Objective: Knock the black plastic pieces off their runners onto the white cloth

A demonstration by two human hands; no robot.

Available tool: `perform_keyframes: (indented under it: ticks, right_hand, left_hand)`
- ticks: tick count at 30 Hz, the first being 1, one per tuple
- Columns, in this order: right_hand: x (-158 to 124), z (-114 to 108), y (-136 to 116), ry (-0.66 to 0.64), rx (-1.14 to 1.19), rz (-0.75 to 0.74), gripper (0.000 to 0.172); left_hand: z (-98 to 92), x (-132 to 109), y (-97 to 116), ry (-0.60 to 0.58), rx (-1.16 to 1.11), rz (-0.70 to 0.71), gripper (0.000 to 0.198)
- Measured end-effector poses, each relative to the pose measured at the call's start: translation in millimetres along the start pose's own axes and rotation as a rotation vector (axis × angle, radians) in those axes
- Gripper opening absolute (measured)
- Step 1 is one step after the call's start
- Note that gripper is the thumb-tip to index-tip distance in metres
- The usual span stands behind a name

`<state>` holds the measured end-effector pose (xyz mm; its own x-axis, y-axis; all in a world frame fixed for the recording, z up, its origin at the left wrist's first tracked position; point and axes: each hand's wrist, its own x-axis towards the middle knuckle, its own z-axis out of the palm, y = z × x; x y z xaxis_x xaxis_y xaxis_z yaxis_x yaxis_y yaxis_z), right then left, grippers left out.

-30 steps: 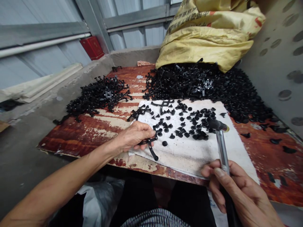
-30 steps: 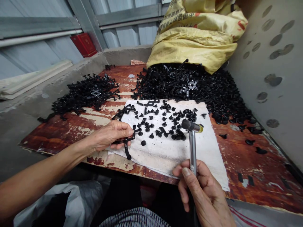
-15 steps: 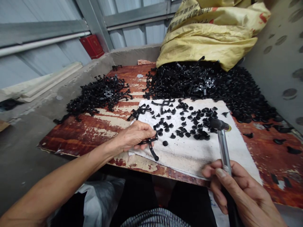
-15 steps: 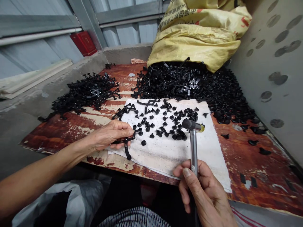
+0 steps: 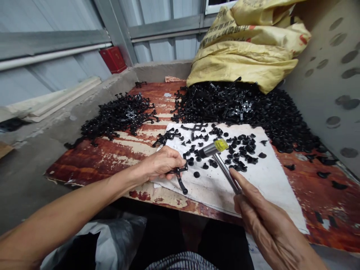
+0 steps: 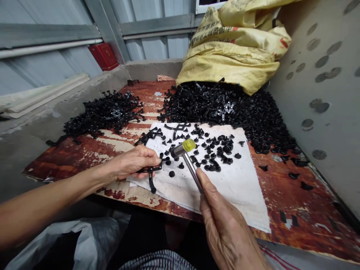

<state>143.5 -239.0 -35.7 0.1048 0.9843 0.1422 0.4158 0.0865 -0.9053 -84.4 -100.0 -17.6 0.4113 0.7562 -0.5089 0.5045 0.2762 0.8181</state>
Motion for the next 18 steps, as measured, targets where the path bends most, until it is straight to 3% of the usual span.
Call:
perform_keyframes:
  ticks: [3,8,10,12,16,18]
  right_hand:
    - [4.1,3.8,-4.7,0.043,-0.094,-0.192,0.056]
    - [15.6,7.3,0.7,-0.125,-0.421,-0.437,0.06]
    - [18.1,7.8,1.6,-0.08,-0.452,-0.503,0.064]
    - [18.2,7.9,1.1,-0.007,-0.458,-0.552,0.07]
    - [14.9,7.0,0.8,-0.138,-0.555,-0.528,0.07]
    - [13.0,7.3,2.5,-0.122,-0.513,-0.504,0.072]
  left_hand:
    - [0.0,0.8,-2.0,0.012,-0.002,0.001,0.022]
    - [5.0,-3.9,6.9,0.037,-0.023,-0.033,0.022]
    - [5.6,-4.2,6.9,0.038,-0.035,-0.049,0.022]
    - [5.2,-3.0,3.8,0.037,-0.044,-0.047,0.023]
    - [4.6,0.2,-3.2,0.036,-0.034,-0.05,0.021]
    - [5.5,0.6,-3.2,0.031,-0.031,-0.059,0.021]
